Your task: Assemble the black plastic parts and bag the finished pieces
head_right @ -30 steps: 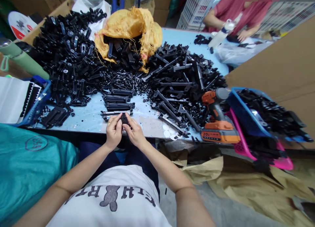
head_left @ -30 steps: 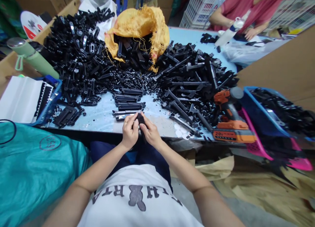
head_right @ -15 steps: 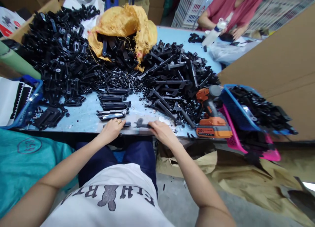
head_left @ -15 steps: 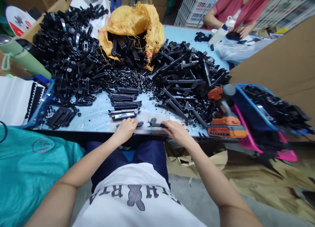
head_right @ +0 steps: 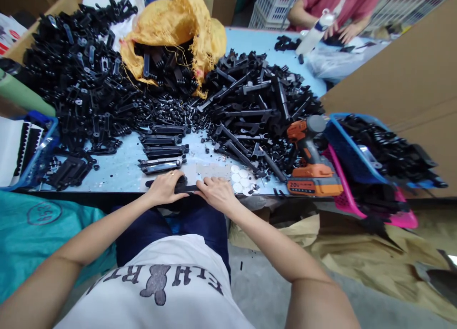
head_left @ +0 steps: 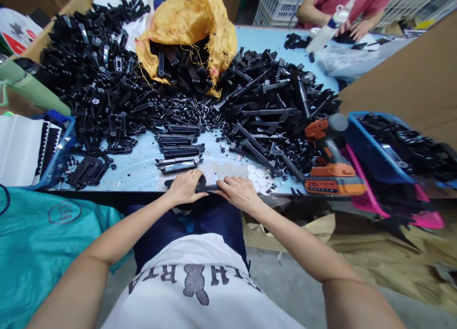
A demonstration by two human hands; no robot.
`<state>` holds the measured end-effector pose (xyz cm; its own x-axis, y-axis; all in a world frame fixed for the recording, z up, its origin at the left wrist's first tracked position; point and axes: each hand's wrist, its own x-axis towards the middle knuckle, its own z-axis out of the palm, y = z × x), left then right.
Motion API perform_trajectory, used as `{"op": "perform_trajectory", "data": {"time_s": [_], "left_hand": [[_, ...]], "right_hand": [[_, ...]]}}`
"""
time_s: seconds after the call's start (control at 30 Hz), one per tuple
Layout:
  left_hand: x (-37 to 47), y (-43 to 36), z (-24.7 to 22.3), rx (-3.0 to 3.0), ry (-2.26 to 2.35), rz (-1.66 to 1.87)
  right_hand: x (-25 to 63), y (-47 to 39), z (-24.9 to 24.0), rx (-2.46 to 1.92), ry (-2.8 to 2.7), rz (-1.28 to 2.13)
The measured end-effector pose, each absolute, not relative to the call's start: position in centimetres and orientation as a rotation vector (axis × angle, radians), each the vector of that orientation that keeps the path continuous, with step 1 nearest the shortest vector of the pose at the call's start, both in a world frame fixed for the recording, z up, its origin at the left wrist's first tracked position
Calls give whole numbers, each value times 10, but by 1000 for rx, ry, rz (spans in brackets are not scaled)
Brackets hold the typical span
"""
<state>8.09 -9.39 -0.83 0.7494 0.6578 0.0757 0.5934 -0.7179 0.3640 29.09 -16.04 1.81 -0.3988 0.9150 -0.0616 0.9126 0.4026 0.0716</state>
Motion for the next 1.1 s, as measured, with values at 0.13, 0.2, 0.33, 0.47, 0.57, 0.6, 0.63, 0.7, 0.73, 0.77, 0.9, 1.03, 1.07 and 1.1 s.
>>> {"op": "perform_trajectory", "data": {"time_s": [0.13, 0.2, 0.33, 0.47, 0.57, 0.6, 0.63, 0.7, 0.73, 0.77, 0.9, 1.03, 1.07, 1.1], "left_hand": [[75, -96, -14, 2596, 935, 469], [74, -96, -15, 2576, 940, 520], [73, -95, -12, 2559, 978, 452], [101, -85, 1, 2641, 882, 369], [153, -59, 10, 2686, 950, 373], [172, -48, 11, 2667, 1006, 326], [190, -37, 11, 2628, 1054, 285], [217, -20, 12, 2546, 1114, 236], [225, -16, 12, 2515, 1129, 236], [227, -14, 13, 2495, 1139, 246], [186, -30, 19, 2327, 1223, 449], [105, -56, 26, 1401, 1269, 896], [86, -62, 26, 1180, 1262, 937], [69, -67, 24, 993, 1258, 957]], "right_hand": [[283, -160, 34, 1611, 2604, 188], [282, -157, 39, 1587, 2624, 205], [288, -150, 33, 1623, 2633, 182], [301, -147, 10, 1676, 2640, 49], [311, -148, -3, 1762, 2644, -64], [314, -149, -5, 1799, 2640, -79], [318, -148, -4, 1843, 2623, -79], [327, -143, 0, 1978, 2543, -33], [332, -137, 4, 2066, 2488, 3], [336, -129, 8, 2156, 2436, 41], [337, -75, 16, 2212, 2487, 138], [318, -19, 11, 1911, 2584, 122], [313, -11, 11, 1892, 2555, 88], [310, -7, 11, 1902, 2534, 47]]}}
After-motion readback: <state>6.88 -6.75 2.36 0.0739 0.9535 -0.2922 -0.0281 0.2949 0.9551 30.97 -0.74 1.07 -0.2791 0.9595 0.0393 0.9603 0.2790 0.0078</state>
